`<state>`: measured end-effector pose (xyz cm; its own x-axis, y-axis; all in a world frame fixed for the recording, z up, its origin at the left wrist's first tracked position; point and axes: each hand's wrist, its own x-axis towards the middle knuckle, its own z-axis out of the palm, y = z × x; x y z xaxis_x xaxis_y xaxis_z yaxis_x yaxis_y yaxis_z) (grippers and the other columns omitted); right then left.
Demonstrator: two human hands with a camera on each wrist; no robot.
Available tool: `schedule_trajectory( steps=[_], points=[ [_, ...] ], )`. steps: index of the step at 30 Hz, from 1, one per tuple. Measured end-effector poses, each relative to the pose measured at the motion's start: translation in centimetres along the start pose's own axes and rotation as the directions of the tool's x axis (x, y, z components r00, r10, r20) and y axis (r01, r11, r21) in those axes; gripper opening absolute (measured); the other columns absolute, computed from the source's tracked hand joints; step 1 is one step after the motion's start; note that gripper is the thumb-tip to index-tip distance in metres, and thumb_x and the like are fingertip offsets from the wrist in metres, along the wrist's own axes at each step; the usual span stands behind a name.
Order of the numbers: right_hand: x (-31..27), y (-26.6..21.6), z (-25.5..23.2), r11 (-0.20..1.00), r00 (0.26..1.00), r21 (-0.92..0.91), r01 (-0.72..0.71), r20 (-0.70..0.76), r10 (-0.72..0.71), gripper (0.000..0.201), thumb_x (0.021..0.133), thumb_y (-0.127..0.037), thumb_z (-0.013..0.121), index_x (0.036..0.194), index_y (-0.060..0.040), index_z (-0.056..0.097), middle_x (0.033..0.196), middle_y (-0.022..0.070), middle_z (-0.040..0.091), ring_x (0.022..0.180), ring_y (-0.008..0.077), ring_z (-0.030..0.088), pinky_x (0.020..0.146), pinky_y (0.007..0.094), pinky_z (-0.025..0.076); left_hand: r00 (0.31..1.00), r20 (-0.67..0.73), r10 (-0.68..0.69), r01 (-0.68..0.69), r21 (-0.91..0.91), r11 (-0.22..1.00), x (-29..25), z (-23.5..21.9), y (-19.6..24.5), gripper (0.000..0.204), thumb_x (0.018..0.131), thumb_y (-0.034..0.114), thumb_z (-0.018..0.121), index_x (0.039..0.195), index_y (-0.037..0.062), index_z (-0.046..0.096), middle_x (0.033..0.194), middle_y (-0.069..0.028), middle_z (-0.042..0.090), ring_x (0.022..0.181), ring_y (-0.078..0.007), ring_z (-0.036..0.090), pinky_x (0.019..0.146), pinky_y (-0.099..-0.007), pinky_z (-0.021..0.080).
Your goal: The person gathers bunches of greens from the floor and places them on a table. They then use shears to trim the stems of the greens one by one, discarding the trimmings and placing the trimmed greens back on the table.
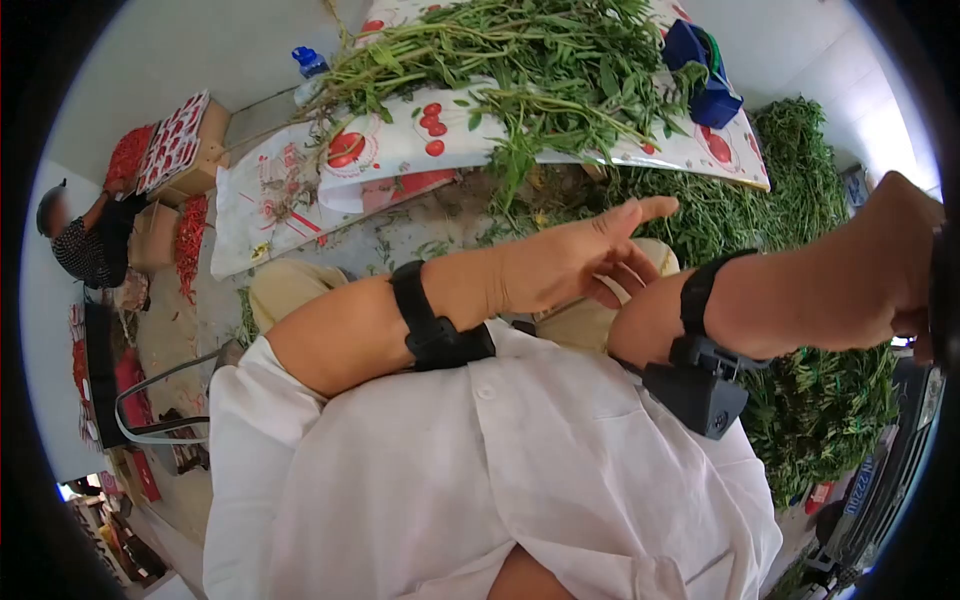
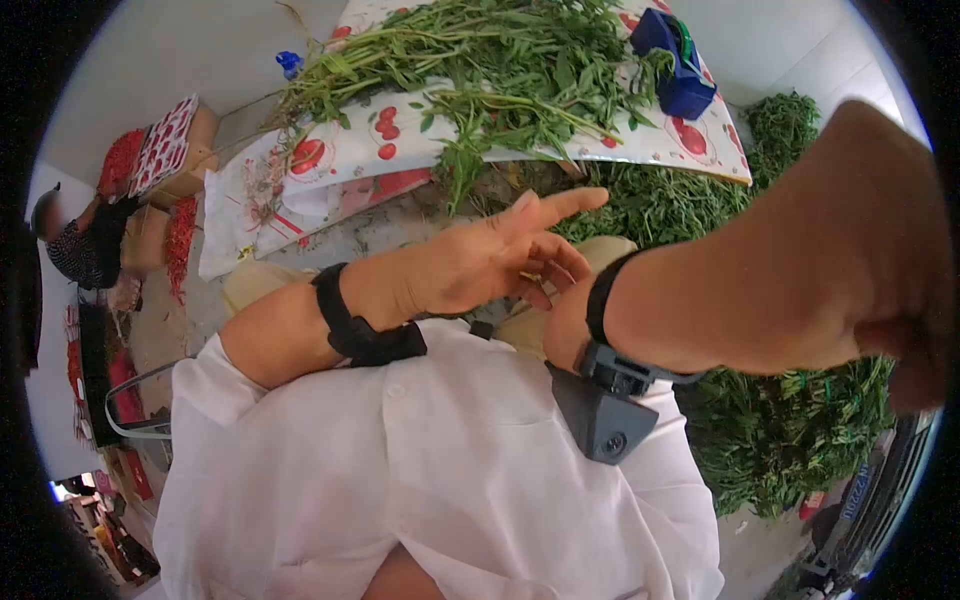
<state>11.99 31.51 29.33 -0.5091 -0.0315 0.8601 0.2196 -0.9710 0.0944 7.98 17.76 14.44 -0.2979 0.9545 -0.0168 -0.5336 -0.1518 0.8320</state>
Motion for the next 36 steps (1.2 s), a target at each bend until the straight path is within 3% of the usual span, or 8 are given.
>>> schedule_trajectory(
  steps=[6, 10, 13, 14, 15, 18, 21, 36],
  points=[
    [-0.6, -0.4, 0.0, 0.999, 1.0, 0.036, 0.0, 0.031, -0.001, 0.021, 0.073, -0.002, 0.044, 0.052, -0.0076, 0.045, 0.046, 0.0006, 0.044, 0.038, 0.0115, 0.042, 0.04, 0.0243, 0.039, 0.995, 0.074, 0.069, -0.055, -0.183, 0.982, -1.0, -0.2, 1.6, 0.068, 0.086, 0.061, 0.032, 0.139, 0.0193, 0.021, 0.096, -0.0091, 0.057, 0.084, -0.0163, 0.054, 0.074, -0.0263, 0.041],
    [-1.5, -0.3, -2.2, 0.971, 0.98, -0.166, 0.17, -0.078, -0.185, 0.01, 0.077, -0.004, 0.05, 0.067, -0.006, 0.05, 0.049, 0.0025, 0.043, 0.038, 0.0129, 0.04, 0.034, 0.0262, 0.038, 0.882, -0.337, 0.328, -0.203, 0.356, 0.912, -1.8, -5.4, 4.5, 0.044, 0.089, 0.04, 0.047, 0.123, 0.0124, 0.046, 0.091, -0.0074, 0.059, 0.08, -0.014, 0.055, 0.072, -0.0269, 0.044],
    [-2.9, -0.8, -5.6, 0.917, 0.98, -0.376, 0.135, -0.089, -0.181, 0.016, 0.087, -0.022, 0.05, 0.083, -0.0071, 0.052, 0.055, 0.0005, 0.04, 0.044, 0.0112, 0.037, 0.042, 0.026, 0.036, 0.558, -0.511, 0.654, 0.054, 0.809, 0.586, -2.8, -12.1, 8.1, 0.029, 0.085, 0.023, 0.056, 0.11, 0.0076, 0.057, 0.089, -0.0065, 0.06, 0.082, -0.0172, 0.057, 0.073, -0.0301, 0.045],
    [-3.3, -1.2, -6.8, 0.905, 0.986, -0.416, 0.09, -0.089, -0.139, 0.019, 0.089, -0.026, 0.048, 0.086, -0.0077, 0.052, 0.056, 0.0, 0.04, 0.045, 0.0106, 0.036, 0.045, 0.0256, 0.035, 0.499, -0.309, 0.81, 0.225, 0.948, 0.223, -3.5, -14.7, 9.5, 0.032, 0.083, 0.023, 0.058, 0.11, 0.0063, 0.057, 0.089, -0.0073, 0.061, 0.082, -0.0204, 0.057, 0.074, -0.0316, 0.045],
    [-3.6, -1.5, -8.0, 0.889, 0.991, -0.456, 0.047, -0.091, -0.099, 0.022, 0.091, -0.029, 0.046, 0.089, -0.0082, 0.051, 0.057, -0.0005, 0.039, 0.046, 0.01, 0.036, 0.048, 0.0252, 0.035, 0.487, -0.05, 0.872, 0.392, 0.905, -0.167, -4.1, -16.8, 10.7, 0.035, 0.081, 0.023, 0.061, 0.11, 0.005, 0.056, 0.088, -0.0081, 0.061, 0.082, -0.0235, 0.058, 0.075, -0.033, 0.045],
    [-4.5, -2.1, -10.8, 0.855, 0.986, -0.518, 0.007, -0.14, -0.093, 0.027, 0.093, -0.033, 0.04, 0.094, -0.008, 0.05, 0.059, -0.0014, 0.037, 0.048, 0.0086, 0.034, 0.052, 0.0251, 0.034, 0.515, 0.055, 0.855, 0.636, 0.643, -0.425, -4.7, -19.7, 12.6, 0.038, 0.077, 0.025, 0.063, 0.108, 0.0041, 0.057, 0.087, -0.0095, 0.062, 0.082, -0.0272, 0.058, 0.077, -0.0342, 0.045],
    [-4.6, -2.7, -12.3, 0.825, 0.97, -0.565, -0.02, -0.209, -0.12, 0.027, 0.094, -0.031, 0.039, 0.095, -0.007, 0.051, 0.058, -0.002, 0.036, 0.048, 0.0079, 0.032, 0.052, 0.025, 0.033, 0.506, -0.435, 0.745, 0.735, 0.669, -0.108, -4.2, -21.0, 13.3, 0.035, 0.075, 0.026, 0.063, 0.106, 0.0094, 0.059, 0.085, -0.0085, 0.064, 0.079, -0.0254, 0.06, 0.074, -0.039, 0.046],
    [-6.9, -3.5, -16.9, 0.733, 0.813, -0.643, -0.22, -0.536, -0.227, 0.02, 0.089, -0.023, 0.049, 0.089, -0.0029, 0.053, 0.056, -0.0007, 0.04, 0.045, 0.0081, 0.035, 0.051, 0.0269, 0.033, 0.306, -0.466, 0.83, 0.21, 0.883, 0.419, -5.3, -20.7, 16.0, 0.027, 0.082, 0.024, 0.062, 0.093, -0.0011, 0.06, 0.071, -0.0004, 0.058, 0.063, -0.0065, 0.049, 0.058, -0.0222, 0.041]
  ],
)
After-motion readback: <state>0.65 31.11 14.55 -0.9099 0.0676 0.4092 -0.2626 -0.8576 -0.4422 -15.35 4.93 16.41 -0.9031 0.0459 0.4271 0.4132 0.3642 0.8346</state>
